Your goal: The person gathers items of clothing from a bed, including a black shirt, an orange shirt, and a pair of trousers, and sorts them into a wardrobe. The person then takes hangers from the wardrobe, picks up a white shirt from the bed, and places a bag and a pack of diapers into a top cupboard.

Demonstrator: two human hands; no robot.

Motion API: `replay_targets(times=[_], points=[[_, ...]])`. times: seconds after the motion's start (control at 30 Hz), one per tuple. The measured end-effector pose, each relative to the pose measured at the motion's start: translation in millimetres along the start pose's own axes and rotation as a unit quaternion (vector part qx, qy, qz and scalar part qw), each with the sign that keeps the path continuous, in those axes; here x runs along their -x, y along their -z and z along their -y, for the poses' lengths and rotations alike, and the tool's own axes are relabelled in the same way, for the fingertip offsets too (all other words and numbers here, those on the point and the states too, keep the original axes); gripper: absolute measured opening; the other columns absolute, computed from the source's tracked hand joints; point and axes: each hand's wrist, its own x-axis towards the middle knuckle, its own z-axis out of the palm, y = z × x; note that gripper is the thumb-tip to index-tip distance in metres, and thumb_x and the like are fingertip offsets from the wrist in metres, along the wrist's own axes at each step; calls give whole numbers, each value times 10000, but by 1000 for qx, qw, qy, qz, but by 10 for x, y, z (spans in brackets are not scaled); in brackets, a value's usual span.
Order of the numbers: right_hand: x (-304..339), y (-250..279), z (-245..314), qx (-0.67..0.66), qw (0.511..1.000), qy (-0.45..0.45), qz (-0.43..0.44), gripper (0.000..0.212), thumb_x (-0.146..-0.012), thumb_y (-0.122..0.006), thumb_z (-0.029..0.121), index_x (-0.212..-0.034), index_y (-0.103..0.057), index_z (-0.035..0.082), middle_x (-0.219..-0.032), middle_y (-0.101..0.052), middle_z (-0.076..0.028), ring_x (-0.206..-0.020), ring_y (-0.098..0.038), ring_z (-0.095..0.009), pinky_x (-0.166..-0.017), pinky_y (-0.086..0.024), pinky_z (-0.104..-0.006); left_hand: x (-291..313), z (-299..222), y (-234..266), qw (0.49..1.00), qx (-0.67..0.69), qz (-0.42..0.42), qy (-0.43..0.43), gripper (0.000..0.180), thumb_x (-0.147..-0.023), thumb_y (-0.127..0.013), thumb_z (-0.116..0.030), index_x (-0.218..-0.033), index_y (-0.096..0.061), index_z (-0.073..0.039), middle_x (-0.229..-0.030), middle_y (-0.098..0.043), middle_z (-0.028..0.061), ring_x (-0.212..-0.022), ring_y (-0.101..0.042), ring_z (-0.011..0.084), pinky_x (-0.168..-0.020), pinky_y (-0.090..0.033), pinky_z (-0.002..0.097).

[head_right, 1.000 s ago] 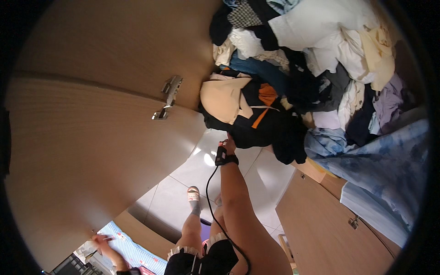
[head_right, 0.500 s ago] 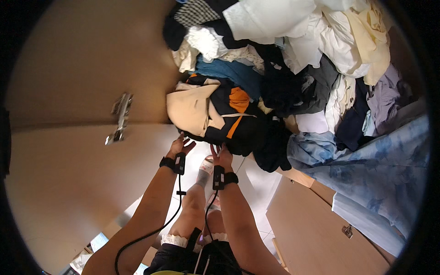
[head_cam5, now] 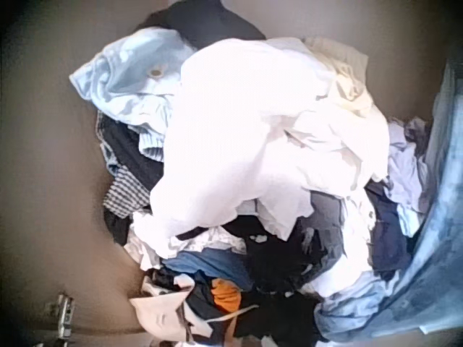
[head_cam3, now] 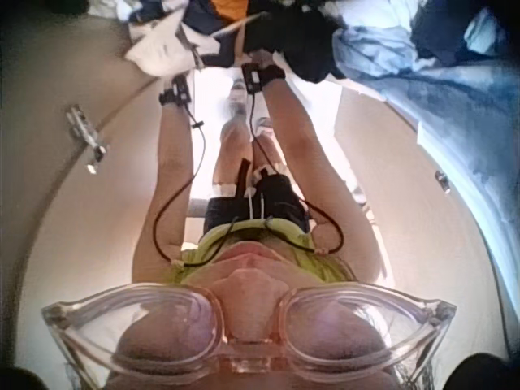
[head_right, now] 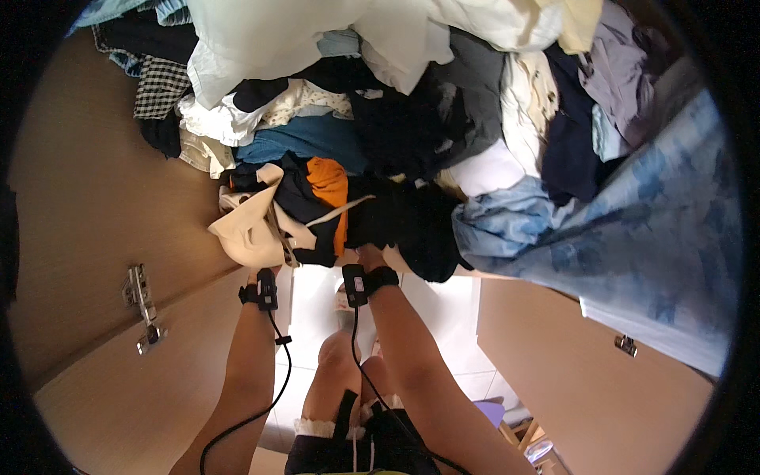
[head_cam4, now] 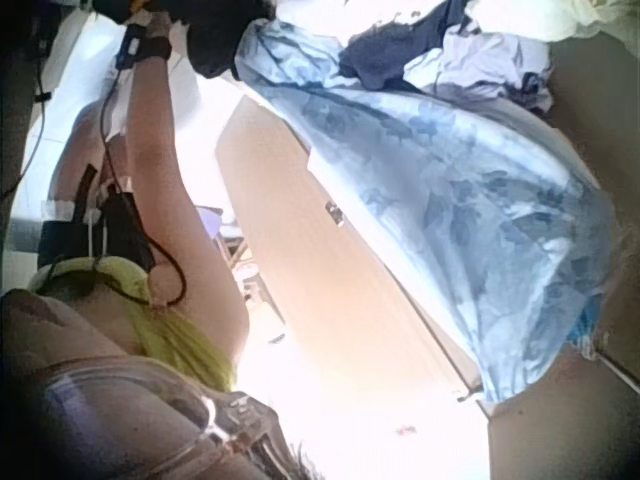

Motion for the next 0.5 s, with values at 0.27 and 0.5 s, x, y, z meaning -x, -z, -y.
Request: replay_targets(times=[0.27, 0.5], points=[[1572, -268, 88, 164, 983, -77, 19, 207, -878, -564, 223, -988, -559, 48, -917, -648, -109, -792, -636, -221, -651, -513, -366, 805, -321, 102, 984, 68, -144, 79, 561, -911, -505, -349, -1321, -310, -20, -1377, -262, 205, -1250, -317, 390, -1070, -280, 537], [2991, 797, -83, 106, 994, -4, 17, 197, -880, -543, 160, -1016, -564, 20, -837, -622, -96, -771, -616, -186, -644, -517, -314, 516, 829, -373, 959, 151, -141, 196, 747, -842, -494, -529, -1373, -259, -60, -1379, -308, 193, -1277, -302, 377, -1027, -286, 573]])
